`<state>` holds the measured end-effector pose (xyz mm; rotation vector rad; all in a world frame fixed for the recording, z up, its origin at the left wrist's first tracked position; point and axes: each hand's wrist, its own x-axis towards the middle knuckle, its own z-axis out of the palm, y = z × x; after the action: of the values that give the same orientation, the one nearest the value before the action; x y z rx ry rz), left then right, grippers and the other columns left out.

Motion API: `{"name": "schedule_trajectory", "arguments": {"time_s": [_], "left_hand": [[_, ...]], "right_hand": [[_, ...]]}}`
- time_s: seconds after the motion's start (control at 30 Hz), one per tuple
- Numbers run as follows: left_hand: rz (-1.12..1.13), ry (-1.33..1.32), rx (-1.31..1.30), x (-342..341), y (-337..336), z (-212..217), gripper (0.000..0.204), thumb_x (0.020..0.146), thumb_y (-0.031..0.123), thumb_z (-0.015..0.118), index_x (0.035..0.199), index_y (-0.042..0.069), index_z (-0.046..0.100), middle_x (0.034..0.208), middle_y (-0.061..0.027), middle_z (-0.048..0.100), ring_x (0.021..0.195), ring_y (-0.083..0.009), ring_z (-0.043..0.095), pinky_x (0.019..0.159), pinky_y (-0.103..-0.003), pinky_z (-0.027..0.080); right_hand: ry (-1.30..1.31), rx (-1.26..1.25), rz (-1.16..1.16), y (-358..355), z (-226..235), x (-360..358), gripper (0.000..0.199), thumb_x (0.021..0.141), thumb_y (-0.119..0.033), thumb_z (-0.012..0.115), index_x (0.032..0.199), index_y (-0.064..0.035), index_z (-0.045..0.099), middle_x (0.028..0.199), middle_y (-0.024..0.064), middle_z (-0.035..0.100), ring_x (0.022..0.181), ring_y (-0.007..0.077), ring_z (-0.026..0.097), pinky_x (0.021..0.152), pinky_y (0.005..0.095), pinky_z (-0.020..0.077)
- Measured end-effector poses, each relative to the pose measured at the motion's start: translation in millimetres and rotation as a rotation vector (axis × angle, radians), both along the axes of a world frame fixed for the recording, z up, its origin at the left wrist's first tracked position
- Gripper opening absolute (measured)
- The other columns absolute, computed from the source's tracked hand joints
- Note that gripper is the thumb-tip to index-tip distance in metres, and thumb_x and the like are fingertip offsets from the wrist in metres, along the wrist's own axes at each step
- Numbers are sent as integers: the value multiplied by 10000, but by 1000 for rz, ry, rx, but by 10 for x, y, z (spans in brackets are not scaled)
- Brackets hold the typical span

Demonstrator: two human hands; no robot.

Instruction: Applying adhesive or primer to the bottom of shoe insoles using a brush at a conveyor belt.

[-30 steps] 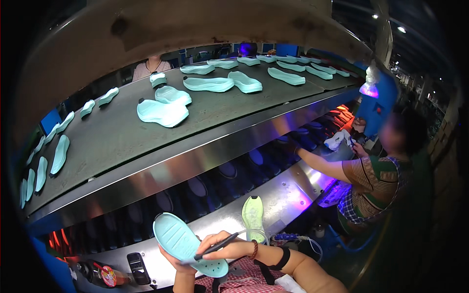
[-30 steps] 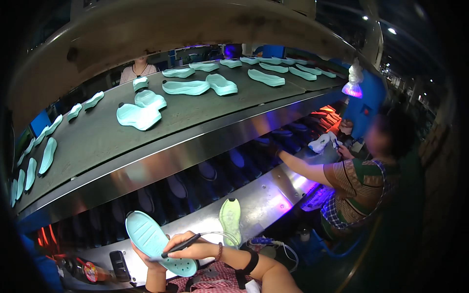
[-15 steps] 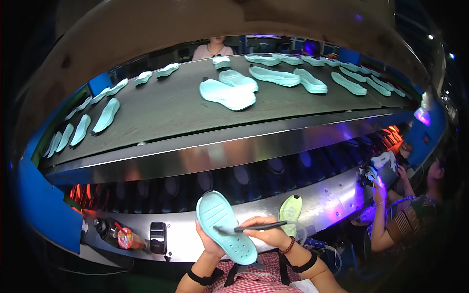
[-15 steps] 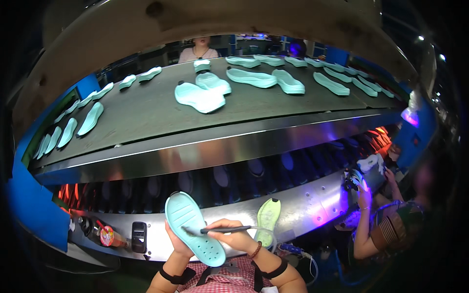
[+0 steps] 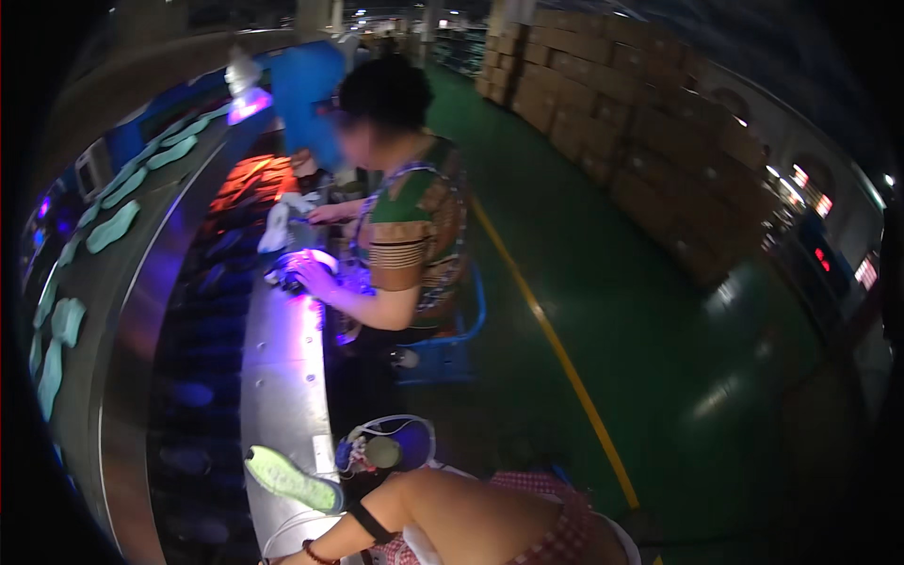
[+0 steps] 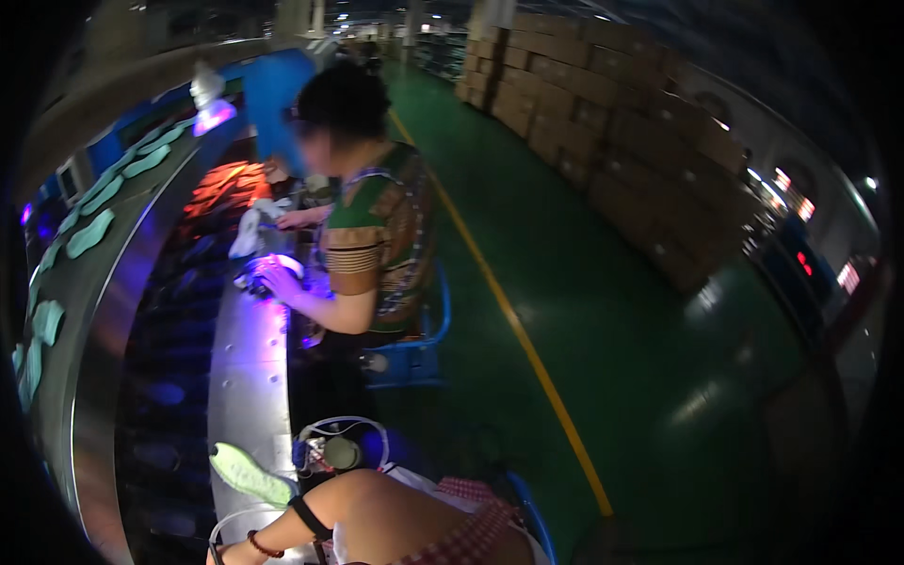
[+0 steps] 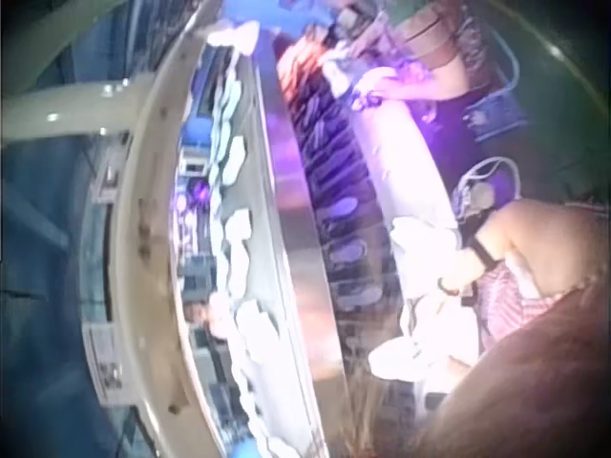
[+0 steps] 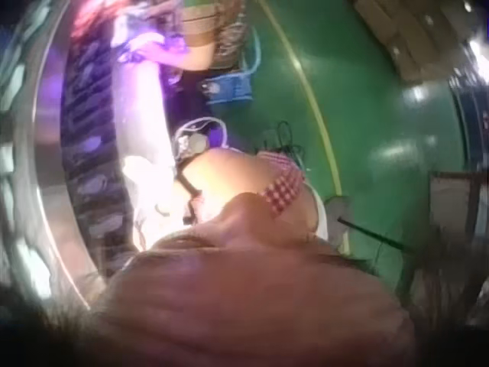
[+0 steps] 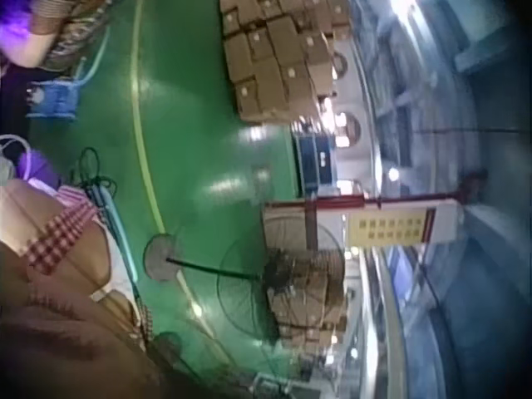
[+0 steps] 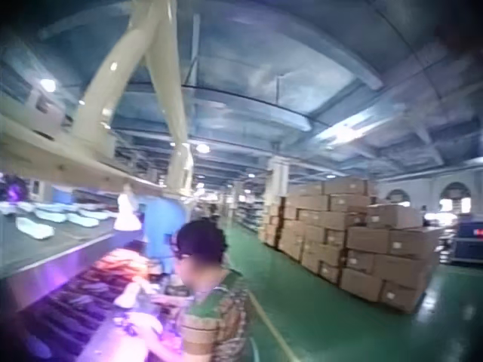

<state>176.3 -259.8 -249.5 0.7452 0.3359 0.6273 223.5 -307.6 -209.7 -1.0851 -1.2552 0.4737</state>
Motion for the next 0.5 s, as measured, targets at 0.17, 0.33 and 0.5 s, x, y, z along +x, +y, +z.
{"name": "schedule_trajectory", "arguments": {"time_s": [0.17, 0.33, 0.5], "left_hand": [[-97, 26, 31, 131, -194, 43, 640, 842, 549, 356, 1256, 61, 361, 1150, -90, 494, 1010, -255, 501, 869, -410, 409], [-128, 41, 20, 223, -206, -67, 643, 842, 545, 363, 1257, 54, 359, 1156, -92, 491, 1017, -255, 497, 876, -409, 406], [-138, 55, 49, 294, -200, -59, 646, 842, 541, 369, 1258, 47, 357, 1163, -93, 488, 1024, -255, 493, 884, -408, 403]], "right_hand": [[39, -17, -65, -221, 125, 41, 162, 718, -63, 636, 870, -10, 620, 836, 63, 614, 782, 139, 570, 709, 263, 466], [57, -54, -125, -292, 107, 111, 161, 725, -60, 631, 877, -9, 619, 845, 64, 615, 788, 141, 571, 714, 263, 466], [79, -63, -163, -378, 133, 174, 160, 731, -57, 625, 883, -8, 618, 853, 65, 616, 794, 142, 572, 719, 264, 466]]}}
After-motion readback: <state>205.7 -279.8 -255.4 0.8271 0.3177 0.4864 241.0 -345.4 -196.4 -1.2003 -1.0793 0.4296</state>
